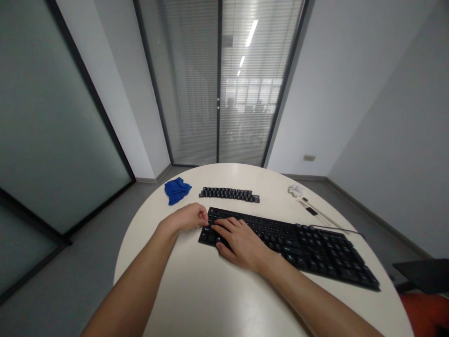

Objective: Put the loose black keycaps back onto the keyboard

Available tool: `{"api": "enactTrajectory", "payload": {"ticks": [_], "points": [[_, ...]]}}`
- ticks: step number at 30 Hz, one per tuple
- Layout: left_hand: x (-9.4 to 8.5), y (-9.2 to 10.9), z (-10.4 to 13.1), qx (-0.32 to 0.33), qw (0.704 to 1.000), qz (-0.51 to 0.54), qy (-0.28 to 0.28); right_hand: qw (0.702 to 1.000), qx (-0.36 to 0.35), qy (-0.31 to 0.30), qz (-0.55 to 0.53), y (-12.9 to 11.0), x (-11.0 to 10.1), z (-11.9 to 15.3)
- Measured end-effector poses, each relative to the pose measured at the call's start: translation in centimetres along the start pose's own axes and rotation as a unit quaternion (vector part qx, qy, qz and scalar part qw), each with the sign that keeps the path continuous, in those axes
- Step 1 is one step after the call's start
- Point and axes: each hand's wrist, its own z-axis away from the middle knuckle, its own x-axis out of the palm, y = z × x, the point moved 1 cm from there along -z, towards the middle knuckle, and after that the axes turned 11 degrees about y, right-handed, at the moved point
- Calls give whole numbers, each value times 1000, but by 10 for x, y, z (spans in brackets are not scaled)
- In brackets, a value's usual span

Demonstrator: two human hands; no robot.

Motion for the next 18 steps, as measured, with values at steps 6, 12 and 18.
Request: {"api": "enactTrajectory", "payload": {"ticks": [6, 12, 18], "points": [[0, -1, 1, -12, 999, 44, -12, 996, 36, 41, -77, 7, 4, 0], [-4, 9, 7, 13, 1000, 11, -11, 985, 69, 83, -132, 15, 10, 2], [-3, 7, 5, 8, 999, 43, -3, 980, 84, 107, -144, 17, 14, 3]]}}
